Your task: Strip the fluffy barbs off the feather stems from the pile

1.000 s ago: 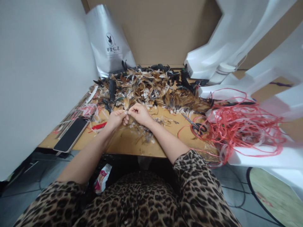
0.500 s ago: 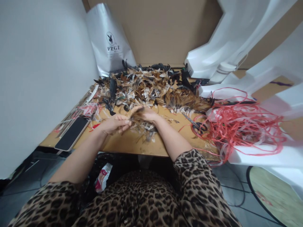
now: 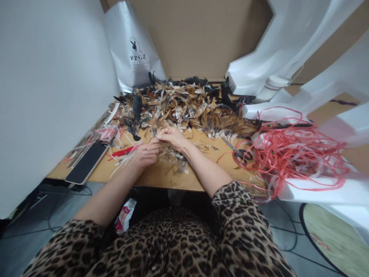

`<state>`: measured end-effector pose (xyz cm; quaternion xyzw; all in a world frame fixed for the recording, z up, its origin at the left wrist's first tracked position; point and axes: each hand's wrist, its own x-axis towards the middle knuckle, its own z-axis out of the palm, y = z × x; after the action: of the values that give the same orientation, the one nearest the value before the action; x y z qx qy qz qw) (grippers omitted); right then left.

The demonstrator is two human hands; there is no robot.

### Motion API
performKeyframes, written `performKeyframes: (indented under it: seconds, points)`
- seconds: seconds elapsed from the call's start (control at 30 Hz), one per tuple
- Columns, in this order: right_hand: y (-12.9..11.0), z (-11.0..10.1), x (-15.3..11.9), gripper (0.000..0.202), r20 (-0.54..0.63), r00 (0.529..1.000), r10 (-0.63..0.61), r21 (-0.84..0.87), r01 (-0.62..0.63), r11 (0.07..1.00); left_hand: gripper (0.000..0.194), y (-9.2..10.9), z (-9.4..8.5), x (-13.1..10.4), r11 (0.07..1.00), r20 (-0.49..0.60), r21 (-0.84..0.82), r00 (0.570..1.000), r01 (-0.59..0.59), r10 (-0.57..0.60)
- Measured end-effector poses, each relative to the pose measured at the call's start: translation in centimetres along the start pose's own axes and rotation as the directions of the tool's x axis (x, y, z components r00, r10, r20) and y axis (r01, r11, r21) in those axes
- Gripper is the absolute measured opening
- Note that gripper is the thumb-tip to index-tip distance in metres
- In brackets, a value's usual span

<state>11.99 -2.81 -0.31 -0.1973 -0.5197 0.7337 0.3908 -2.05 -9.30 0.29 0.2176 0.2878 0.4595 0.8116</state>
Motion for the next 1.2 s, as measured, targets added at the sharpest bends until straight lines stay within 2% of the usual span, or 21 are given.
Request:
performKeyframes:
  seconds: [0.13,0.2,0.3,0.5,0.6,0.67,0.77,0.87,1.0,1.07,1.2]
  points:
    - [0.3,-0.3,0.1,0.024,0.012,0.999,0.032,0.045,-0.032,0.998,0.020,-0.5,0.3,-0.1,0.994,-0.045,0.000,0.993,-0.114,0.114]
    - [0.2,-0.2,0.1,0.026,0.003,0.999,0.033,0.028,-0.033,0.999,0.020,-0.6,0.4,-0.1,0.992,-0.053,-0.008,0.990,-0.130,0.129]
    - [0.1,0.0,0.0,0.026,-0.019,1.000,0.008,-0.015,-0.009,1.000,0.020,-0.7,0.3,-0.1,0.994,-0.061,0.003,0.992,-0.111,0.111]
    - [0.1,0.9,-0.1,0.024,-0.073,0.997,-0.030,-0.069,0.025,0.997,0.019,-0.6,0.3,-0.1,0.999,0.002,-0.022,1.000,-0.028,0.028]
    - [-0.2,0.9,-0.1,0.026,-0.132,0.990,-0.044,-0.128,0.027,0.991,0.016,-0.5,0.0,-0.2,0.996,-0.013,0.089,1.000,0.023,-0.022]
    - [-0.5,0.6,-0.1,0.028,-0.199,0.977,-0.078,-0.191,0.040,0.981,0.019,-0.4,-0.5,-0.5,0.974,-0.044,0.224,0.999,0.024,-0.015]
    - [-0.9,0.4,-0.1,0.030,-0.252,0.961,-0.115,-0.289,0.039,0.957,0.026,0.3,-1.2,-1.2,0.864,-0.102,0.502,0.990,-0.034,0.098]
    - [-1.0,0.6,-0.2,0.029,-0.250,0.959,-0.133,-0.374,0.031,0.927,0.028,1.2,-1.6,-1.9,0.733,-0.112,0.673,0.966,-0.099,0.233]
    - [-0.6,1.1,-0.1,0.026,-0.267,0.959,-0.100,-0.445,-0.030,0.895,0.027,1.7,-1.5,-2.1,0.566,-0.096,0.789,0.860,-0.241,0.501]
    - [-0.3,1.2,-0.1,0.025,-0.287,0.955,-0.078,-0.440,-0.059,0.896,0.026,1.4,-1.5,-1.7,0.544,-0.068,0.778,0.818,-0.315,0.572]
    - [0.6,1.1,0.2,0.017,-0.333,0.942,-0.038,-0.401,-0.105,0.910,0.021,0.2,-1.6,-0.8,0.637,-0.087,0.638,0.781,-0.433,0.618]
